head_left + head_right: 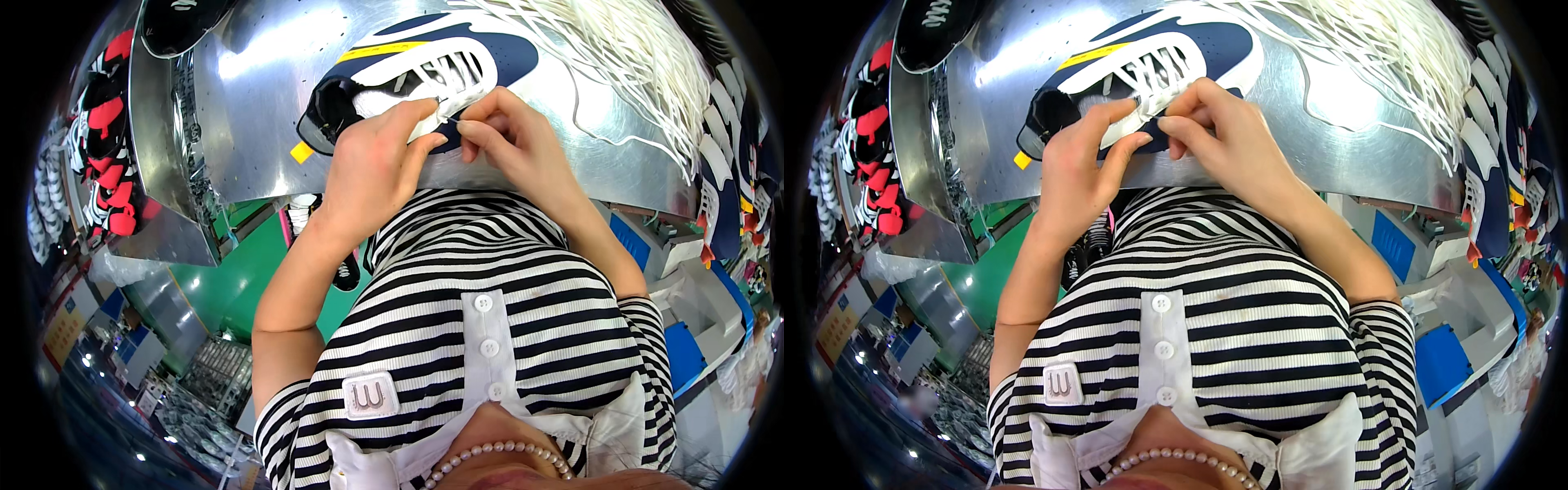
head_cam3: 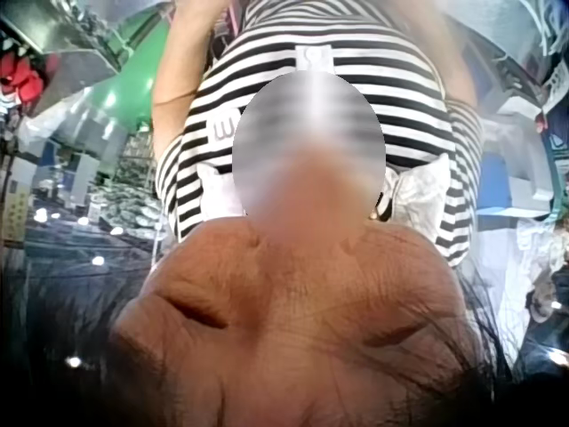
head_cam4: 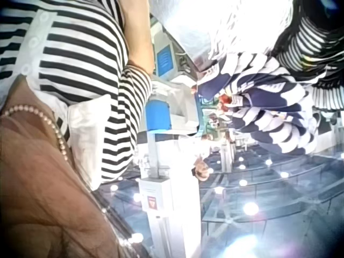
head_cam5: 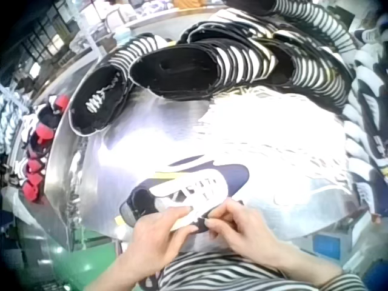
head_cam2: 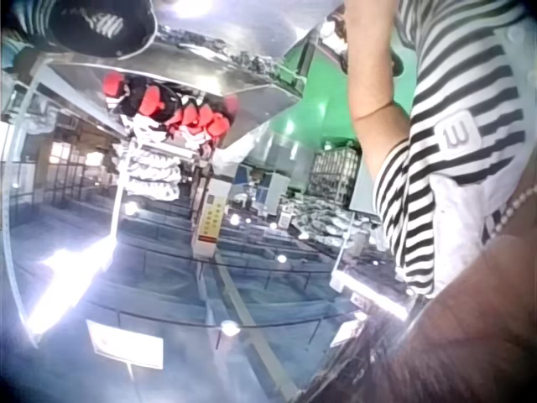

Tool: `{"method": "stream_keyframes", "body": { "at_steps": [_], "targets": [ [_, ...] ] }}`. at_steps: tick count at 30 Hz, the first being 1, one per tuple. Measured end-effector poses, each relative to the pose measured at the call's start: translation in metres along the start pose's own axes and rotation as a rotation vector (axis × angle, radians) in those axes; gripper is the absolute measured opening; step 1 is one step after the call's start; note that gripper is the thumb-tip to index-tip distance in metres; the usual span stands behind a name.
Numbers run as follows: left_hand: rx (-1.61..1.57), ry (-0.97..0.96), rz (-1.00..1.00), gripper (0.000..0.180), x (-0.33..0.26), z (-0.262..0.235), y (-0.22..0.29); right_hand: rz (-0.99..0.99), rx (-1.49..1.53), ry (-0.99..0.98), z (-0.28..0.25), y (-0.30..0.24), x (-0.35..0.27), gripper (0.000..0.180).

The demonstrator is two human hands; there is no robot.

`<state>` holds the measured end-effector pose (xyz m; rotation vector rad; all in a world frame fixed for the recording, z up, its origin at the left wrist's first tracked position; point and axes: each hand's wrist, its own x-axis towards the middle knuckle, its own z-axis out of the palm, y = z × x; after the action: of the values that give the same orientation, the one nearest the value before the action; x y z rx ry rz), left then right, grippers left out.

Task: The person threads white laces through the eyelets of a blue and white shoe while working at a metal industrial table in a shoe manufacturing facility.

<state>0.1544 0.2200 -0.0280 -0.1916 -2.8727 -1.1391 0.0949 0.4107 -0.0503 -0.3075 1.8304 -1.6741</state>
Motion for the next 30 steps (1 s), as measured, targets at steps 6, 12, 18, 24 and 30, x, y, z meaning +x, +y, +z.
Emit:
{"method": "stream_keyframes", "body": {
  "at_steps": [6,12,18,24,30],
  "targets": [
    [0.022,0.056,0.06,0.028,0.0,0.01,0.005,0.061,-0.049,0.006,0.014,-0.01,0.018,0.014],
    [-0.106,-0.004,-0.106,0.025,-0.003,0.005,0.013,-0.017,-0.559,0.074,-0.046,-0.039,-0.006,0.017],
    [0.212,-0.328,-0.143,0.026,0.007,-0.018,0.016,-0.583,-0.675,0.474,-0.022,0.018,0.039,0.018],
    [0.269,0.188,0.281,0.037,-0.029,-0.013,-0.005,-0.434,-0.29,0.364,-0.025,0.012,0.035,0.021],
    [-0.984,0.756,-0.546,0.062,-0.084,0.038,0.007,-0.498,-0.304,0.297,-0.005,0.014,0.024,0.022]
  ]
}}
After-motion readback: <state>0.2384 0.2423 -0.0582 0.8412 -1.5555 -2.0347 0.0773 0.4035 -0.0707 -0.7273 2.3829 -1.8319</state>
